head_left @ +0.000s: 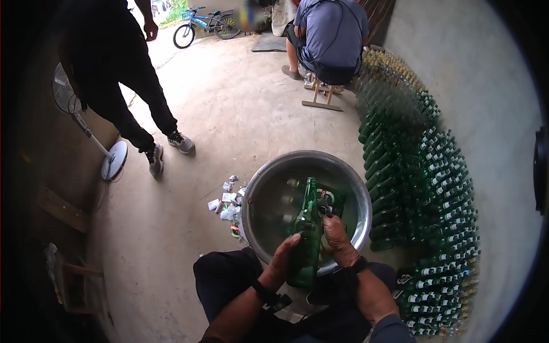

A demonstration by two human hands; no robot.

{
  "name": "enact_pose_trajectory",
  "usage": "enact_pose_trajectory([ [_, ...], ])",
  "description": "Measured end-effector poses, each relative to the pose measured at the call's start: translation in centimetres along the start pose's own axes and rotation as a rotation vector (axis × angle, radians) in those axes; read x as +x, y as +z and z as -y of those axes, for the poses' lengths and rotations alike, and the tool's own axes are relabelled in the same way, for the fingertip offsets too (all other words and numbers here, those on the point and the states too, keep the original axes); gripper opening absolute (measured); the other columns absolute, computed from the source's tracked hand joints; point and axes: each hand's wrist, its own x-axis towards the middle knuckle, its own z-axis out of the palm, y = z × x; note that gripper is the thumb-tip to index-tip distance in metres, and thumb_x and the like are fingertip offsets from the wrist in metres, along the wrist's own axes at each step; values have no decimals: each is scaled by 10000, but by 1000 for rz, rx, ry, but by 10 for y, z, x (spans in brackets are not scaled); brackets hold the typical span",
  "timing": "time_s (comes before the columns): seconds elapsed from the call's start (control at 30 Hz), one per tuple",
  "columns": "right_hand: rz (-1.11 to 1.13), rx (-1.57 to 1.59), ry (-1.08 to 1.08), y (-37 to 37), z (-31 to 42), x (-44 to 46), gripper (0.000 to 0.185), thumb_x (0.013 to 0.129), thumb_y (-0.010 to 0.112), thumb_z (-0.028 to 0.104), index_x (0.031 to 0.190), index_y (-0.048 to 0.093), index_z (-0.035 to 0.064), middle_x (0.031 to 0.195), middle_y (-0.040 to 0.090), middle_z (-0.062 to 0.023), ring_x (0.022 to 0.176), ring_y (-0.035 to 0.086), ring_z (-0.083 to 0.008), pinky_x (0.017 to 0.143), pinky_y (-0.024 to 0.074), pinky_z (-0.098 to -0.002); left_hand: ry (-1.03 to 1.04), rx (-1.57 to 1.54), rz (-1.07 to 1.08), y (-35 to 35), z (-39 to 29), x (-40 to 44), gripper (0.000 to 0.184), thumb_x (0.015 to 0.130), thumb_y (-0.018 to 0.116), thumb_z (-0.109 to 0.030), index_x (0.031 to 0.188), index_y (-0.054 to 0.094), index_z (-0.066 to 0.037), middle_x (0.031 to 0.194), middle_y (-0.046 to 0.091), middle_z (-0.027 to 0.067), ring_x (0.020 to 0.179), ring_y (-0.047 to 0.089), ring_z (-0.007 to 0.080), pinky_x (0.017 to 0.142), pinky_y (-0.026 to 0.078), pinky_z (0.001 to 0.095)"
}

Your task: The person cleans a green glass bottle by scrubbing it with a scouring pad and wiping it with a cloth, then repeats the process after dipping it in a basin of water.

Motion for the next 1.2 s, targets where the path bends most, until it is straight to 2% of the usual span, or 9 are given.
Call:
enact_pose_trajectory([
  [0.1,-37,-238,-50,-40,-29,16,219,1035,570,206,1081,660,11,895,711,-84,734,689,-160,630,562,-319,-35,-189,57,-5,-4,2,721,952,474,-582,1331,548,27,1099,677,210,863,706,359,755,585,476],
  [0.33,68,139,-99,20,27,0,218,1035,568,163,1169,622,0,1061,700,-108,900,714,-191,765,596,-321,-133,-251,109,2,3,-2,741,945,510,-600,1314,550,42,1082,671,240,848,708,358,749,605,474],
  [0.5,51,-603,-518,20,3,-3,448,992,597,2,1430,516,41,1187,682,-78,1063,663,-161,952,523,-284,29,-44,-140,5,4,1,643,1021,444,-583,1249,587,0,999,698,188,780,716,291,713,615,414],
  [0.6,49,-723,-604,32,6,-25,588,942,602,-59,1497,463,73,1255,662,-104,1125,629,-141,993,484,-273,44,-4,-137,4,3,1,656,1031,400,-611,1250,588,-21,1040,704,157,819,720,265,719,613,385],
  [0.77,96,-1136,-814,30,-18,-50,664,871,597,-128,1493,464,62,1493,522,-160,1325,532,-211,1097,422,-343,239,-22,-309,16,-4,17,668,1049,337,-611,1315,566,-42,1171,683,117,1041,692,238,936,562,377],
  [0.9,182,-965,-669,22,-25,-55,651,824,600,-159,1437,511,39,1417,580,-170,1329,545,-267,1099,417,-348,296,-4,-295,-1,-12,16,620,1081,291,-547,1302,584,-47,1201,675,129,1078,685,243,999,532,390],
  [0.97,157,-968,-713,22,-23,-58,640,816,609,-162,1420,527,31,1339,632,-174,1261,598,-256,1062,449,-334,285,-7,-334,1,-16,14,579,1087,306,-521,1248,611,-56,1123,696,113,1011,695,232,956,544,382],
  [1.03,217,-1050,-723,13,-16,-60,693,732,535,-173,1404,522,-5,1350,612,-212,1297,579,-367,1083,460,-394,340,-21,-392,11,-26,11,537,1081,374,-501,1214,636,-52,1067,702,91,952,691,196,876,560,338],
  [1.2,-10,-1292,-802,3,-1,-59,667,744,534,-145,1390,560,18,1159,678,-222,1039,689,-397,876,557,-411,389,-3,-451,8,-32,8,392,1057,484,-470,1103,611,-102,935,669,37,820,665,144,736,560,301],
])
